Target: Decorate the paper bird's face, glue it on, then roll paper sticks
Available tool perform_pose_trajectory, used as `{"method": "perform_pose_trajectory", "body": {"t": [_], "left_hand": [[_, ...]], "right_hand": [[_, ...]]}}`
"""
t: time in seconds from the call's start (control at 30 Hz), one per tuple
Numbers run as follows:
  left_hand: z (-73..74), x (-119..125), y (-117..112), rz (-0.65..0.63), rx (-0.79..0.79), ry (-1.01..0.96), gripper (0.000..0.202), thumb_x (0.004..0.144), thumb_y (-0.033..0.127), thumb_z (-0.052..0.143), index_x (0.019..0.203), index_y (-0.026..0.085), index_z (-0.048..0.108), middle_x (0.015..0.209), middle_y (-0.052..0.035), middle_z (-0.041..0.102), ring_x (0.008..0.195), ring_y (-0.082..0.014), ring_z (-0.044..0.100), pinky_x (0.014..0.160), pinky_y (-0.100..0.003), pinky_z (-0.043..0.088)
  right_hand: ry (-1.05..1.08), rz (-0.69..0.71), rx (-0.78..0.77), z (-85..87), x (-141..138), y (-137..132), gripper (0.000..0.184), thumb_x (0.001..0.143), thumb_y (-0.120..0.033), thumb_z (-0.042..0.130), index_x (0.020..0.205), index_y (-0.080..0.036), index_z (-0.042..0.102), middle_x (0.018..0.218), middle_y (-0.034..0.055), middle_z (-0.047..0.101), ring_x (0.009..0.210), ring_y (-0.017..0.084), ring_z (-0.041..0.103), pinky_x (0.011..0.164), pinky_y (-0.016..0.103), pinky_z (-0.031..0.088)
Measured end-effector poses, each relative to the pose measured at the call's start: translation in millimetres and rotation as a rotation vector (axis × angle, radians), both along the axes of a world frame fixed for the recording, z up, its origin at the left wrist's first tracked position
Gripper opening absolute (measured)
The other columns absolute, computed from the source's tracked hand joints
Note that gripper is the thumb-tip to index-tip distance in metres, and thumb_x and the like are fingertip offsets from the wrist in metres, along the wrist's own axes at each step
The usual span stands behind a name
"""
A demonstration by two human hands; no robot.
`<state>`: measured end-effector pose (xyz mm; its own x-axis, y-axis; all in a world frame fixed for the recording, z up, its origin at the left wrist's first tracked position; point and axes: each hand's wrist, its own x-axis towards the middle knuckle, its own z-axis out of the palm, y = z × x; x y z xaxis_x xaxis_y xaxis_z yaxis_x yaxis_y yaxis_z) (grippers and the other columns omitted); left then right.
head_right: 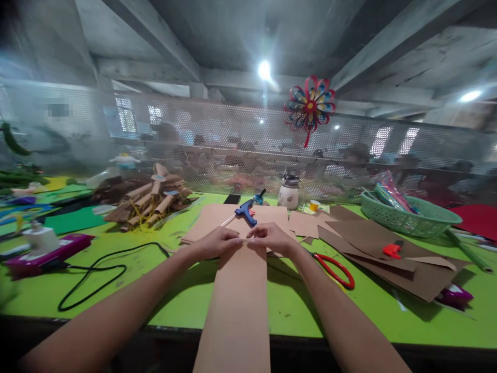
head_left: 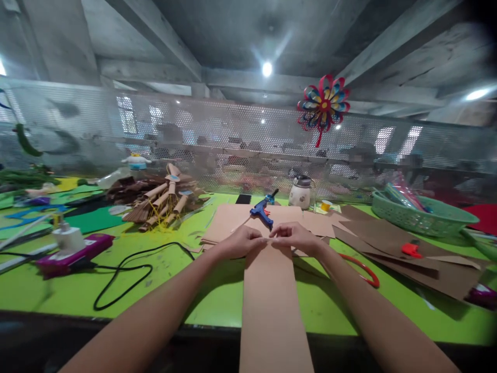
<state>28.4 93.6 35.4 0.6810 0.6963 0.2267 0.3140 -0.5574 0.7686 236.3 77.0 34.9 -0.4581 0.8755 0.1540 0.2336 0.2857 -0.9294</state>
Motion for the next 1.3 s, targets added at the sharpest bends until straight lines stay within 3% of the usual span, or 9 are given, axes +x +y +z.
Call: {"method": "perform_pose_trajectory", "body": {"t": [0.1, 0.23, 0.37, 0.5, 0.7, 0.9, 1.13, 1.3], "left_hand": [[-2.7, -2.1, 0.4, 0.013, 0.036, 0.003, 0.036, 0.078, 0.042, 0.047, 0.055, 0.014, 0.047, 0.051, 0.0037, 0.036, 0.048, -0.0077, 0.029, 0.043, -0.02, 0.019], [-3.4, -4.4, 3.4, -0.006, 0.052, -0.04, 0.03, 0.078, 0.036, 0.048, 0.06, 0.013, 0.057, 0.054, 0.0015, 0.046, 0.051, -0.0088, 0.037, 0.046, -0.019, 0.025], [-4.9, -5.6, 7.2, -0.07, -0.071, -0.134, 0.022, 0.077, 0.03, 0.052, 0.082, 0.014, 0.066, 0.074, -0.0038, 0.061, 0.064, -0.0135, 0.052, 0.057, -0.021, 0.037], [-5.8, -6.4, 8.5, -0.088, -0.244, -0.255, 0.027, 0.072, 0.027, 0.058, 0.095, 0.016, 0.067, 0.089, -0.0066, 0.065, 0.077, -0.0172, 0.058, 0.068, -0.025, 0.042], [-8.8, -7.3, 10.0, -0.058, -0.398, -0.32, 0.03, 0.072, 0.03, 0.061, 0.097, 0.015, 0.065, 0.08, -0.0054, 0.065, 0.069, -0.0145, 0.056, 0.06, -0.022, 0.042], [-9.2, -6.4, 10.6, -0.036, -0.479, -0.424, 0.03, 0.071, 0.031, 0.062, 0.096, 0.014, 0.064, 0.085, -0.0085, 0.065, 0.073, -0.0172, 0.059, 0.061, -0.024, 0.043], [-9.3, -7.1, 10.9, 0.011, -0.408, -0.413, 0.031, 0.071, 0.032, 0.062, 0.095, 0.015, 0.066, 0.072, -0.0042, 0.063, 0.056, -0.0103, 0.052, 0.049, -0.019, 0.035], [-8.9, -8.9, 10.1, 0.033, -0.334, -0.367, 0.028, 0.07, 0.026, 0.06, 0.095, 0.014, 0.066, 0.053, 0.0017, 0.053, 0.044, -0.0061, 0.039, 0.044, -0.018, 0.027]], "right_hand": [[-0.002, 0.027, -0.016, -1.6, 3.7, -2.1, 0.031, 0.065, -0.036, 0.068, 0.081, -0.01, 0.066, 0.063, 0.0011, 0.056, 0.054, 0.008, 0.047, 0.05, 0.022, 0.033], [0.111, 0.006, -0.062, -2.9, 3.8, -2.1, 0.031, 0.066, -0.032, 0.068, 0.088, -0.011, 0.066, 0.056, -0.0017, 0.053, 0.047, 0.007, 0.044, 0.046, 0.022, 0.031], [0.24, -0.099, -0.159, -6.5, 3.1, 0.0, 0.031, 0.06, -0.024, 0.071, 0.087, -0.01, 0.065, 0.06, -0.0002, 0.056, 0.049, 0.007, 0.046, 0.045, 0.021, 0.032], [0.326, -0.144, -0.225, -9.5, 0.5, 0.1, 0.037, 0.058, -0.021, 0.071, 0.094, -0.013, 0.063, 0.064, 0.0005, 0.059, 0.05, 0.009, 0.049, 0.047, 0.022, 0.036], [0.347, -0.187, -0.141, -8.8, -1.1, 0.5, 0.035, 0.057, -0.025, 0.072, 0.089, -0.012, 0.064, 0.065, 0.0021, 0.061, 0.053, 0.01, 0.051, 0.047, 0.023, 0.037], [0.372, -0.123, -0.132, -4.9, 3.8, 1.6, 0.039, 0.058, -0.022, 0.073, 0.095, -0.013, 0.064, 0.071, 0.0014, 0.06, 0.056, 0.009, 0.05, 0.049, 0.021, 0.036], [0.354, -0.129, -0.089, -7.4, 4.6, 3.9, 0.032, 0.059, -0.025, 0.073, 0.087, -0.012, 0.067, 0.068, 0.0022, 0.061, 0.061, 0.01, 0.051, 0.06, 0.026, 0.04], [0.355, -0.183, -0.087, -8.6, 2.3, 4.8, 0.022, 0.055, -0.019, 0.072, 0.076, -0.013, 0.069, 0.052, -0.0028, 0.053, 0.048, 0.006, 0.041, 0.048, 0.022, 0.031]]}}
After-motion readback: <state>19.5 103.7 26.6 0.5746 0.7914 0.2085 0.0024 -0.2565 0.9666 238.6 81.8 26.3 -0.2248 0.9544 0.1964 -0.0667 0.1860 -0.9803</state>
